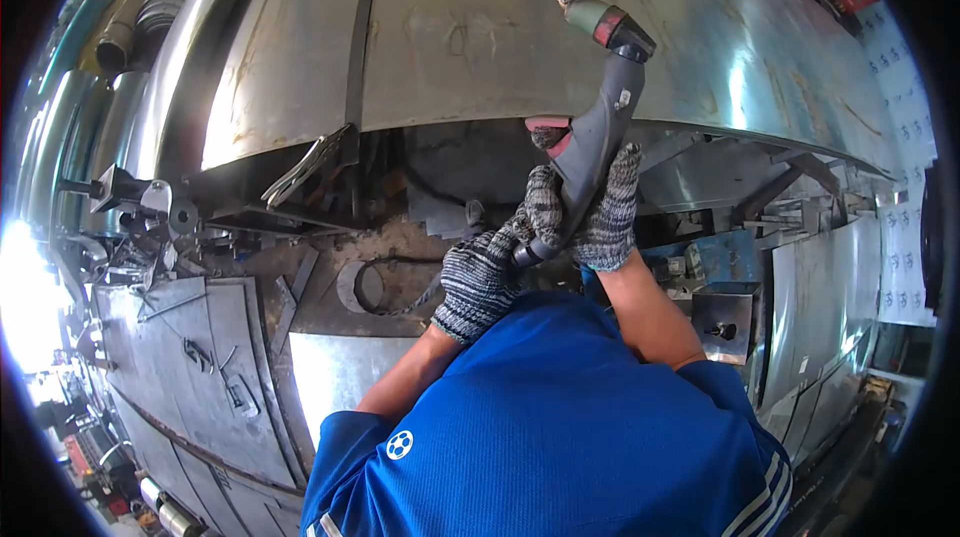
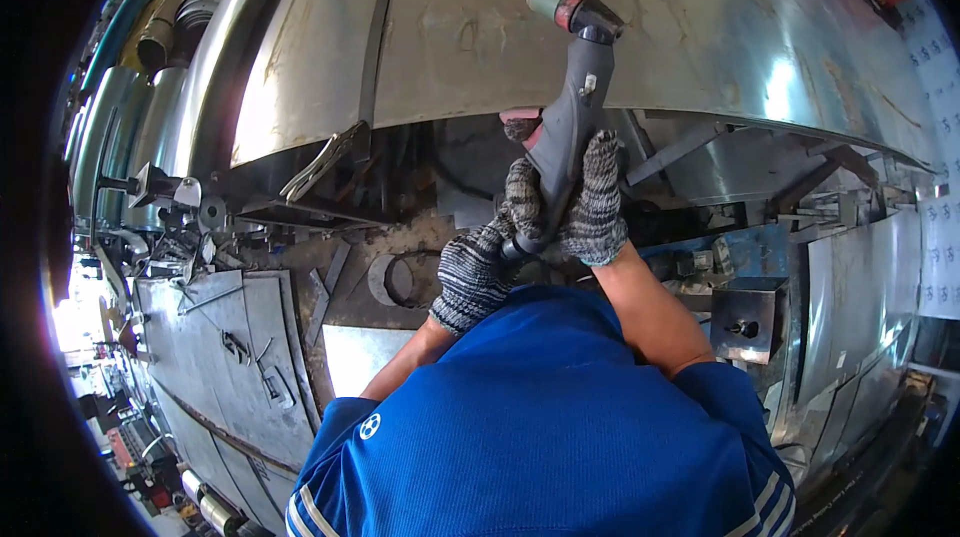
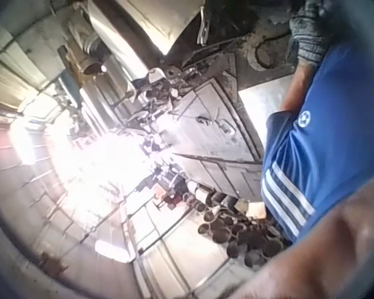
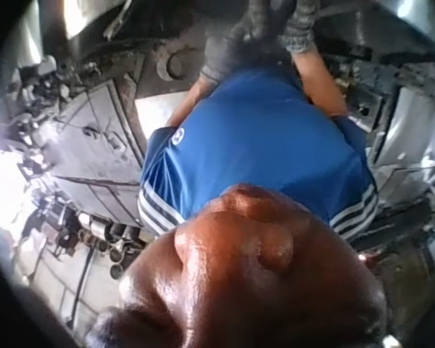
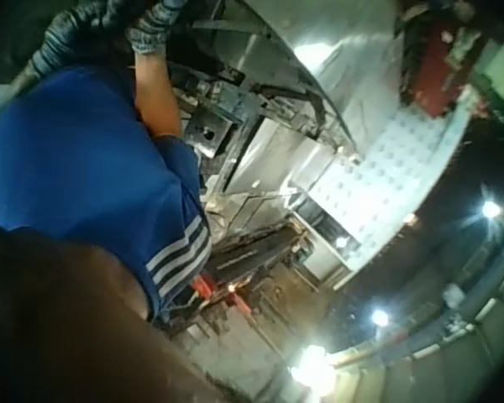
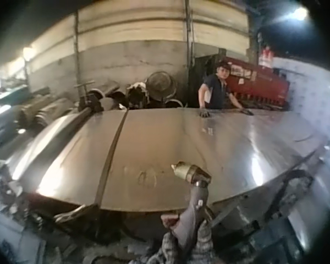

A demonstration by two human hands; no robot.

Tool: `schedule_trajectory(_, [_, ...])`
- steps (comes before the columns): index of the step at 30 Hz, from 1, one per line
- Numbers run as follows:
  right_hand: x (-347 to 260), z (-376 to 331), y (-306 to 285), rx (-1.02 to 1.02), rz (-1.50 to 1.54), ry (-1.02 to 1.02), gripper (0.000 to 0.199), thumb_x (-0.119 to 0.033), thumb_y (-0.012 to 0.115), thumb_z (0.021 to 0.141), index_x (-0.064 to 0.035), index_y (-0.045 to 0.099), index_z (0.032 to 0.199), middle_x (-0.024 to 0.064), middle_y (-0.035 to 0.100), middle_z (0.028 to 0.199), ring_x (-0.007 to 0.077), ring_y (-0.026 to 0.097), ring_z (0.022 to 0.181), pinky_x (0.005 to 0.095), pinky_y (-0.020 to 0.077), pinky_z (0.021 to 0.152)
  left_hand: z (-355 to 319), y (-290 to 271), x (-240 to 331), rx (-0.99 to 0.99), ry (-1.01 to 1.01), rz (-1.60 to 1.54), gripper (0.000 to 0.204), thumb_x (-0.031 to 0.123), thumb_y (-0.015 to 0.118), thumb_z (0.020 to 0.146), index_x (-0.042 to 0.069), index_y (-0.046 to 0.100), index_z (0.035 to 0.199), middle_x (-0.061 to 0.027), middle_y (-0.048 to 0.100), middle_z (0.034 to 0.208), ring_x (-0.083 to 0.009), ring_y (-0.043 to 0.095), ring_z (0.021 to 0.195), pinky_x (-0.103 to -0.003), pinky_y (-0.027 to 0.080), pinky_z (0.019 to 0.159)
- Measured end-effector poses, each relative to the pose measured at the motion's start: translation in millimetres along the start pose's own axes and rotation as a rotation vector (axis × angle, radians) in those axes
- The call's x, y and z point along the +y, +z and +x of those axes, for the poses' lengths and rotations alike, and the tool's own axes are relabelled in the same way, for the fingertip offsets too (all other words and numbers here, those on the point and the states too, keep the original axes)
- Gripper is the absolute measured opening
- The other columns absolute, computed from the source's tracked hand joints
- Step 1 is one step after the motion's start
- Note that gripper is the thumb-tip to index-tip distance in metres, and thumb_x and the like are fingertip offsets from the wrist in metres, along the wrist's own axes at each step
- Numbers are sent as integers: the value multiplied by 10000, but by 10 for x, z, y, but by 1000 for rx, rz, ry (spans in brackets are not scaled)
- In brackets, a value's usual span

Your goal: The person measures a large metal sheet with a tape measure and marks it with a marker. They then position a metal bar along the marked line, secure it with a clamp, and weld the bar to the sheet using a welding torch, producing sparks. The person later removes the clamp and repositions the bar for additional welding.

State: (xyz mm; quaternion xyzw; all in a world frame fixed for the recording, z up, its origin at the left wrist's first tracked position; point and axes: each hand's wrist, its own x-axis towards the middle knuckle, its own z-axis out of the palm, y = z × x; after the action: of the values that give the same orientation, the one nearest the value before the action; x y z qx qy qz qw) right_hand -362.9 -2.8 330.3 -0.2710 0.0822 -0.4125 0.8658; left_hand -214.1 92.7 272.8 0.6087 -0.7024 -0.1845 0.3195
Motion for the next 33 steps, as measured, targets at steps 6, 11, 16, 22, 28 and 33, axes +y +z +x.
schedule_trajectory(6, [-305,119,85,50,-29,-27,970,-927,504,760,-14,563,1084,145,614,704,285,590,582,435,504,637,308,-183,148,58,132,-168,433,304,781,794,86,663,1150,-186,702,829,-412,688,744,-503,551,668])
schedule_trajectory(11, [-628,402,406,180,-51,-27,850,-918,456,792,-76,570,778,61,544,587,238,544,521,401,464,553,570,-256,121,-168,91,-389,857,339,810,790,27,431,1493,-278,627,1290,-439,635,1159,-438,531,980])
schedule_trajectory(16, [-1635,900,783,128,-428,-348,684,-759,466,904,-92,561,1025,66,567,643,230,560,514,409,499,545,480,-51,-379,-159,90,-554,735,240,800,828,41,487,1462,-228,677,1221,-360,654,1172,-404,514,1003])
schedule_trajectory(22, [-2769,976,730,329,-1069,-439,659,-737,475,907,-94,564,1021,66,563,637,230,556,510,408,495,538,-391,257,-1386,-324,-367,-162,531,218,755,851,56,606,1334,-204,727,1098,-343,700,1069,-398,548,916])
schedule_trajectory(28, [-3404,482,498,696,-1525,-353,635,-716,484,910,-96,566,1018,65,560,632,231,553,505,408,491,530,-263,43,-1207,-133,-448,-849,396,241,749,909,55,646,1243,-131,745,1055,-245,715,992,-363,552,888])
schedule_trajectory(33, [-3653,519,232,833,-1623,-283,614,-698,492,912,-98,568,1015,64,557,628,231,550,502,408,487,524,483,-908,-691,170,-335,-1088,274,185,784,870,17,677,1058,-75,714,875,-141,680,738,-300,557,634])
